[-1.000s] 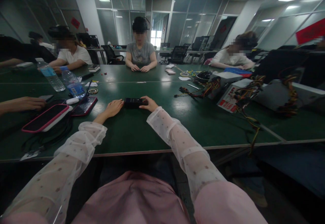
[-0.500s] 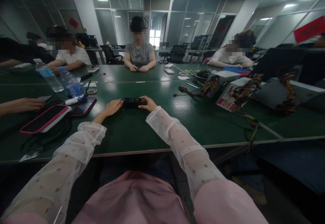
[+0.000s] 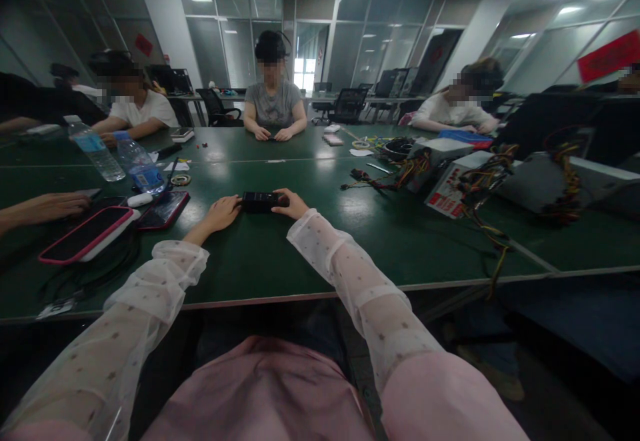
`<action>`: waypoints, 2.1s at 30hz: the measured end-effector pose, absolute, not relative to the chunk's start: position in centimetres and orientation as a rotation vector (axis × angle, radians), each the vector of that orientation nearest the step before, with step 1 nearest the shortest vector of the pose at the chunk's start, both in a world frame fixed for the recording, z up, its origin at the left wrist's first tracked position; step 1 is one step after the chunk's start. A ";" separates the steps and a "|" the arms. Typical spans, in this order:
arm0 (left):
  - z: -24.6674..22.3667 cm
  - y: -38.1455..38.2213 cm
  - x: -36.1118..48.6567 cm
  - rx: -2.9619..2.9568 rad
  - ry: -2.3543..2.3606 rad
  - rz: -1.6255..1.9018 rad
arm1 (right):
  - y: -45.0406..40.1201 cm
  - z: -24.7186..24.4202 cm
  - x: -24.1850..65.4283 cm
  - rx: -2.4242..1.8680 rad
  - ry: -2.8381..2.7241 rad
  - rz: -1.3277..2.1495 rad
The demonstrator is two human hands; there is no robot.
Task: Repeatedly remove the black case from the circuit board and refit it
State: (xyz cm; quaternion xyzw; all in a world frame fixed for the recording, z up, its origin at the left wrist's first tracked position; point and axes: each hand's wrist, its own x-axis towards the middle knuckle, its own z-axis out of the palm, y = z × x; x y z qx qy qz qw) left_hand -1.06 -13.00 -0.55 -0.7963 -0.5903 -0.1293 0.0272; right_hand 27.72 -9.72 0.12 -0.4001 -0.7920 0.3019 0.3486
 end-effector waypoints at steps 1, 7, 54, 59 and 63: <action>-0.5 -13.0 -1.1 -2.459 -1.828 -0.401 | -9.8 0.2 27.7 -1.039 -2.053 0.778; -0.6 -12.9 -1.0 -2.464 -1.815 -0.404 | -9.9 0.2 27.7 -1.039 -2.042 0.782; -0.5 -13.0 -1.3 -2.487 -1.824 -0.435 | -7.8 0.3 34.2 -1.818 -1.357 0.135; -0.3 -13.2 -1.2 -2.491 -1.813 -0.438 | -7.5 0.0 34.1 -1.779 -1.317 0.203; -0.3 -13.2 -1.3 -2.495 -1.809 -0.435 | -7.6 0.2 33.7 -1.727 -1.279 0.171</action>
